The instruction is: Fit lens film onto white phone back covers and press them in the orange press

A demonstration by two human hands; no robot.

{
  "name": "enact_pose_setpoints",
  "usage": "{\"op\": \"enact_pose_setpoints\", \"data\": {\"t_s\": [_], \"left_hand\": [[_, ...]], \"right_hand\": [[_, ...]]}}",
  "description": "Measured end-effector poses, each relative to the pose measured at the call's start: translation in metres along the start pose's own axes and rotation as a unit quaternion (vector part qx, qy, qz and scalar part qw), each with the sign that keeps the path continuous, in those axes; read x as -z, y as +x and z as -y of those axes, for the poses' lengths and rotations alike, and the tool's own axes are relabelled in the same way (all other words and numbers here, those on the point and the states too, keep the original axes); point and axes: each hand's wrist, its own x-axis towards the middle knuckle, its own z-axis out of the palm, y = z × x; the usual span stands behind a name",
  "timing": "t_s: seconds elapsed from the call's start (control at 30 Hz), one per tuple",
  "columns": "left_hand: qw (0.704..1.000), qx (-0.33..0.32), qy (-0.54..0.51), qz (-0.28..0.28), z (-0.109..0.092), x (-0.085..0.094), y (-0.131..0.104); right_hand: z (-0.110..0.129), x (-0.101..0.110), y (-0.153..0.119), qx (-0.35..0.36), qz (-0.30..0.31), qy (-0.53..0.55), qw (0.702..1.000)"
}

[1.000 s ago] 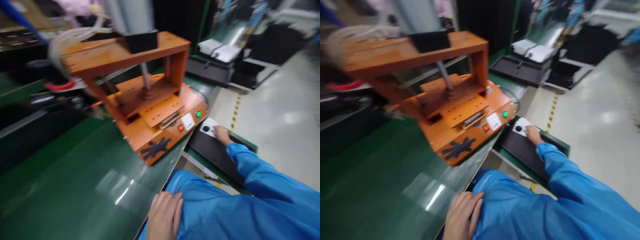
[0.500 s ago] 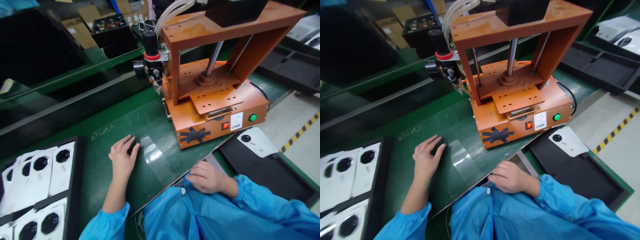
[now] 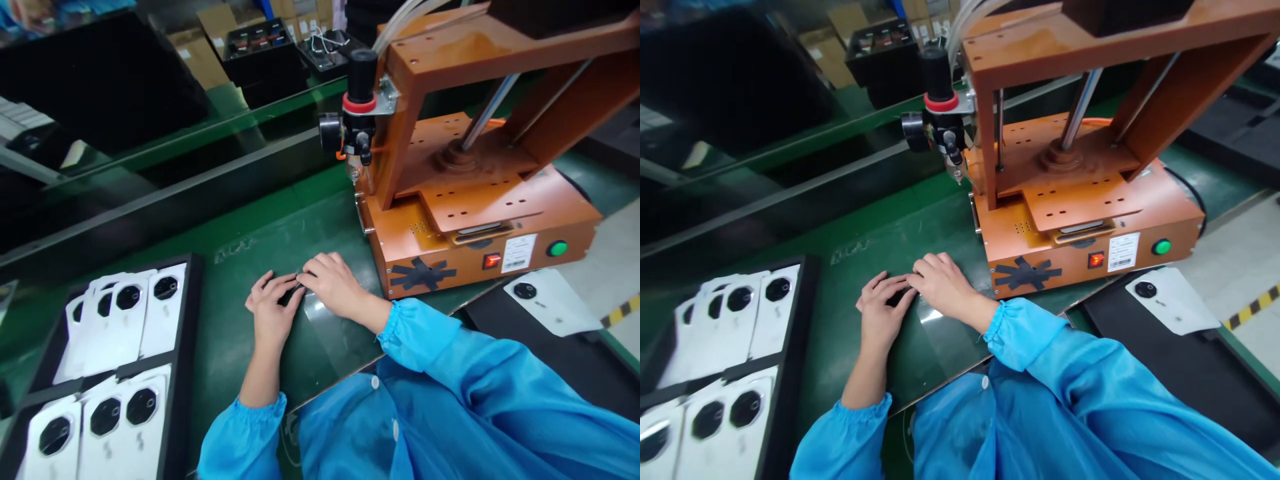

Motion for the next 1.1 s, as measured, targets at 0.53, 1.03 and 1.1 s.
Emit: {"op": "enact_pose_setpoints", "data": {"t_s": [0.53,1.03,1.1], "left_hand": [[0.991,-0.056,0.075,0.093,-0.007,0.007,0.0],[0.964,0.072,0.231,-0.106,0.095,0.156,0.04],[0.957,0.067,0.264,-0.095,0.122,0.187,0.047]], "right_hand": [[0.011,0.038,-0.04,0.033,-0.129,-0.015,0.991],[0.003,0.029,-0.066,-0.018,-0.24,0.26,0.935],[0.006,0.029,-0.066,-0.004,-0.234,0.259,0.937]]}}
